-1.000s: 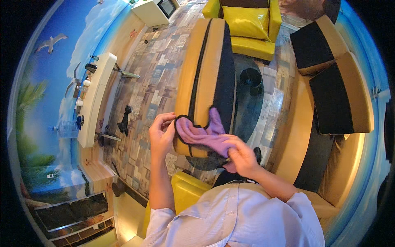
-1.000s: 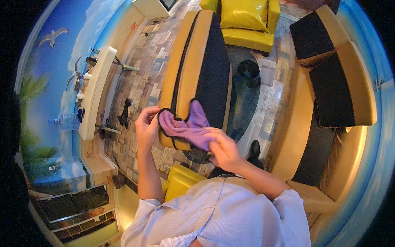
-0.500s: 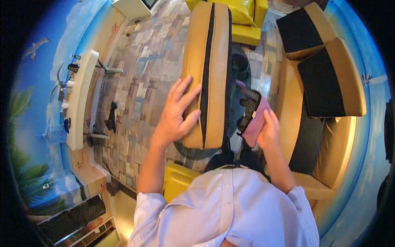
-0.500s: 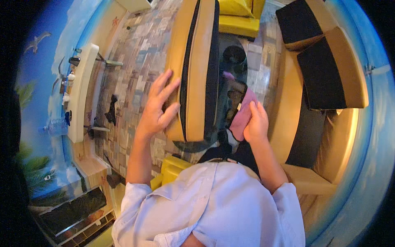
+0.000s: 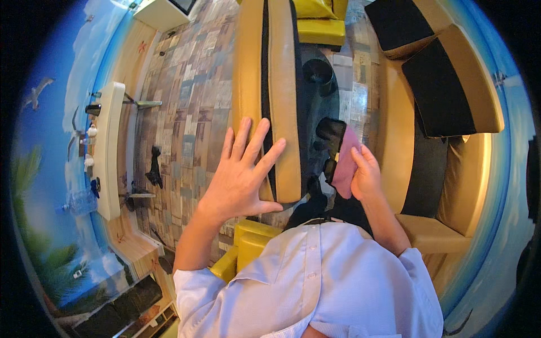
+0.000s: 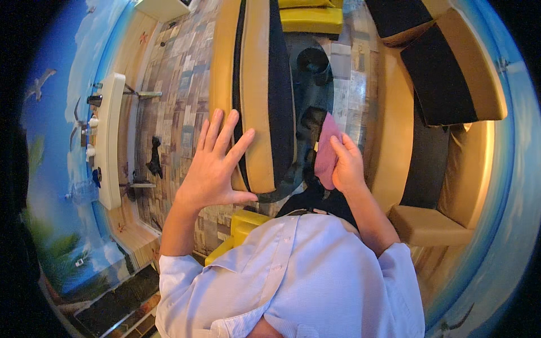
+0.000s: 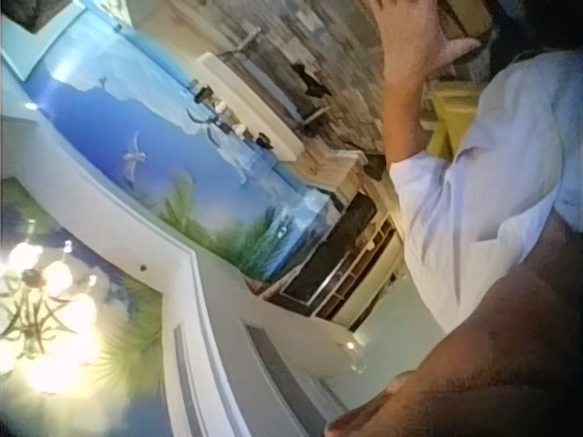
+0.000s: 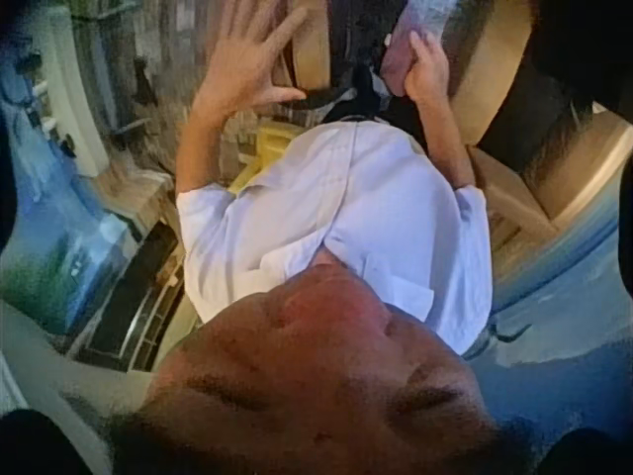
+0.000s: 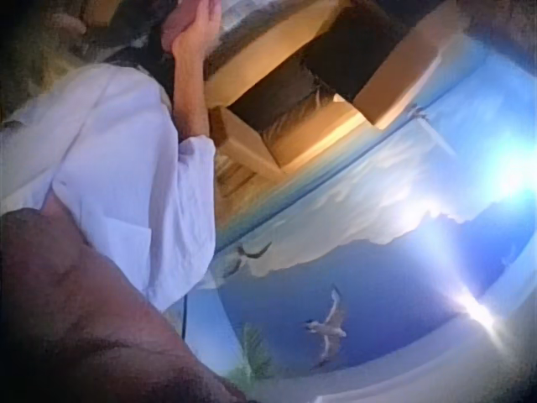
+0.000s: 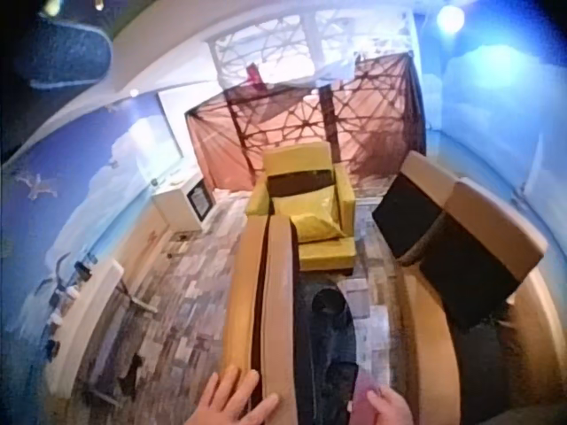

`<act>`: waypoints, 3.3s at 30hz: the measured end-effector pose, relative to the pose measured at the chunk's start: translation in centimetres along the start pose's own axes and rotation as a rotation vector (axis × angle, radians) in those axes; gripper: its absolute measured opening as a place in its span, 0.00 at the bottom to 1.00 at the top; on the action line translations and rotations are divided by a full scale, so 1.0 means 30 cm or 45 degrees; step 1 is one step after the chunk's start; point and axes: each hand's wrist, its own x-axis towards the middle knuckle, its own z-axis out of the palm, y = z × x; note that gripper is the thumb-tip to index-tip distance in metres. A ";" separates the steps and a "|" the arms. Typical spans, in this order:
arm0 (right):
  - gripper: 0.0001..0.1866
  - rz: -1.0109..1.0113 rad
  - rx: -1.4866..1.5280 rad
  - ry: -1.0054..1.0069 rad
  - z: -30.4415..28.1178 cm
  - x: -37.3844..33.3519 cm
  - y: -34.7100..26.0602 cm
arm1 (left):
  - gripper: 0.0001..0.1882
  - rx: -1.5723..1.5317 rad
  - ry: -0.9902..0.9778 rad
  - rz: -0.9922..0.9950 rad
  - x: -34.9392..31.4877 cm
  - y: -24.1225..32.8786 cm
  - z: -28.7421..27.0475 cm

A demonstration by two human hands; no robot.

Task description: The person wipes the surfaces of a beige sofa and its cushions using a purple cloth. They lift and turn the cushions to clean all sides, then place them back on the sofa.

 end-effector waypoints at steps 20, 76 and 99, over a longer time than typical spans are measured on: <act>0.13 0.181 -0.061 -0.070 0.033 0.015 0.041 | 0.64 0.030 -0.021 -0.044 -0.130 -0.065 0.014; 0.22 -1.167 -1.233 0.029 0.331 0.225 0.275 | 0.48 -0.643 0.609 -0.624 0.397 -0.219 -0.142; 0.26 -0.377 -1.297 0.860 -0.502 0.676 0.530 | 0.62 -0.469 0.565 -0.606 0.282 -0.210 -0.086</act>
